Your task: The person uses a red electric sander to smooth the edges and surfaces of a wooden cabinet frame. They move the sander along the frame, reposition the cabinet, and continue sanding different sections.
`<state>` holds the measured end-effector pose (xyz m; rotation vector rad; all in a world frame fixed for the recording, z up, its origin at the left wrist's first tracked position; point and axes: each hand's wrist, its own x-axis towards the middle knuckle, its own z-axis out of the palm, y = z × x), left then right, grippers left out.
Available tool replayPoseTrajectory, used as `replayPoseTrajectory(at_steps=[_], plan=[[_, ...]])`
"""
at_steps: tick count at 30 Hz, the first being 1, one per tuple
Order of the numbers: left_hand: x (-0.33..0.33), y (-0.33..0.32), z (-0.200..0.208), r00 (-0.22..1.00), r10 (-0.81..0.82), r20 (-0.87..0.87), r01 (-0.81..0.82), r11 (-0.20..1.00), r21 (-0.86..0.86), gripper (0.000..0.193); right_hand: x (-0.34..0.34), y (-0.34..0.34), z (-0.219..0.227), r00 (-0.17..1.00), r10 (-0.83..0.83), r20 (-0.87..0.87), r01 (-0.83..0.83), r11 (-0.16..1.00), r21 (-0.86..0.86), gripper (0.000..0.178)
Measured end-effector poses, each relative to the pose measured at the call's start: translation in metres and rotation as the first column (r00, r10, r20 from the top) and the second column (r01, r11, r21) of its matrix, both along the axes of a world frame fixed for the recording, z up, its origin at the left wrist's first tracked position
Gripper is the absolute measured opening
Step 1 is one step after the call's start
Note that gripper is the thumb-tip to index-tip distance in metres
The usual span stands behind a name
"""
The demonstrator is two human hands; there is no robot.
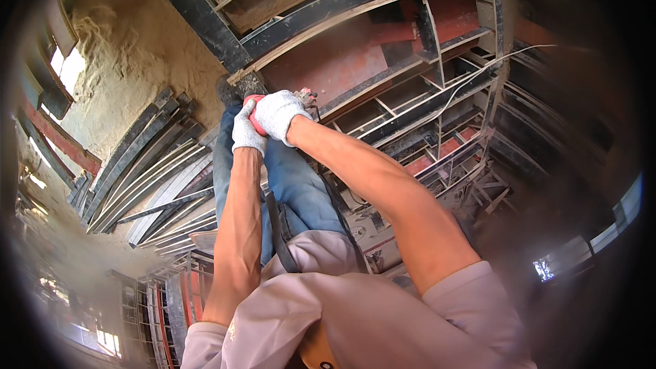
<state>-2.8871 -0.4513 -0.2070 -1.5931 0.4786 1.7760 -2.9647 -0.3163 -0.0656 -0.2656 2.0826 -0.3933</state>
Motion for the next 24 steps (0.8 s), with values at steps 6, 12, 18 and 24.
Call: replayPoseTrajectory(at_steps=[6, 12, 18, 24], plan=[[-0.055, -0.015, 0.053, 0.99, -0.099, -0.102, 0.108, 0.99, 0.089, 0.031, 0.004, -0.032, -0.01, 0.965, -0.242, -0.103, 0.245, 0.969, 0.025, 0.034], [-0.012, -0.007, 0.021, 0.999, -0.013, -0.038, 0.018, 0.993, 0.116, 0.041, 0.028, -0.026, -0.034, 0.953, -0.302, -0.034, 0.304, 0.943, 0.135, 0.034], [-0.059, -0.009, 0.032, 0.991, -0.007, -0.133, 0.028, 0.987, 0.157, 0.027, -0.037, -0.023, -0.001, 0.997, -0.042, -0.067, 0.044, 0.998, 0.036, 0.026], [0.006, 0.008, 0.004, 0.982, 0.115, -0.153, -0.105, 0.992, 0.069, 0.044, -0.018, -0.014, 0.001, 0.992, -0.043, 0.122, 0.028, 0.992, 0.125, 0.03]])
